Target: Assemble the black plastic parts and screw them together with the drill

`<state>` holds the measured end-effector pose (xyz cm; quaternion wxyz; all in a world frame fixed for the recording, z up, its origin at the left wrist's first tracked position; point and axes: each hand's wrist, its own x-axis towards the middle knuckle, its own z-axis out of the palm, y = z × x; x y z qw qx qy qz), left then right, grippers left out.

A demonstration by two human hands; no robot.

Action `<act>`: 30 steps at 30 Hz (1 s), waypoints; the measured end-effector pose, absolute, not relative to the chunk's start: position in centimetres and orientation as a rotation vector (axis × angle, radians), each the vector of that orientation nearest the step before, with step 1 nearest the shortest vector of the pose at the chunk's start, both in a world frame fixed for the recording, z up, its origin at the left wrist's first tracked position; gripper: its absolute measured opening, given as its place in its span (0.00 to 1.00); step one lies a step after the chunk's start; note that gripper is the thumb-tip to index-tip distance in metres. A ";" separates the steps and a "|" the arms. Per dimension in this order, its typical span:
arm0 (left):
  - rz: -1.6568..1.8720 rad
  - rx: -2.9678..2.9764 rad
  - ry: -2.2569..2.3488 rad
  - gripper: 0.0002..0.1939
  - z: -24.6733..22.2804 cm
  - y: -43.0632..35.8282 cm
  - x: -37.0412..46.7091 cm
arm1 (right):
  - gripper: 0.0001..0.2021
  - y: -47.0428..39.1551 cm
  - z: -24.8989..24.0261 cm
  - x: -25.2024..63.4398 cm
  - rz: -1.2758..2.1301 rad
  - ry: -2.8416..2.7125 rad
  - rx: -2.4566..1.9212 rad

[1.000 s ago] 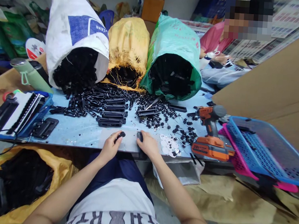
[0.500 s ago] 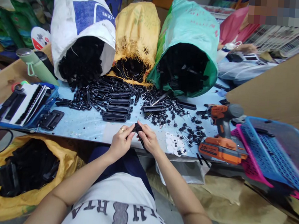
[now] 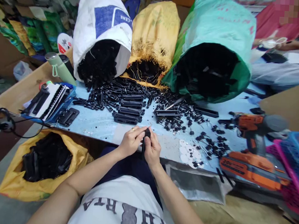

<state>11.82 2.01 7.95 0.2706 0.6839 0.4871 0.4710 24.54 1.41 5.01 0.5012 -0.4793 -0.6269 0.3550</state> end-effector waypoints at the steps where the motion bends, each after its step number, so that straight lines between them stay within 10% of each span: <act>1: 1.270 1.829 1.312 0.18 7.8 2.2 11.6 | 0.24 1.5 4.7 24.5 0.875 -1.516 -1.157; 13: 1.129 1.206 1.592 0.23 2.6 0.6 12.9 | 0.23 9.9 6.2 29.7 0.592 -2.215 -1.211; 20: 0.589 2.368 1.439 0.26 5.4 2.0 10.8 | 0.24 25.6 9.0 34.4 0.130 -2.061 -1.790; 30: 0.282 2.796 1.353 0.15 6.3 3.6 10.7 | 0.26 35.3 9.4 34.6 0.309 -1.709 -2.091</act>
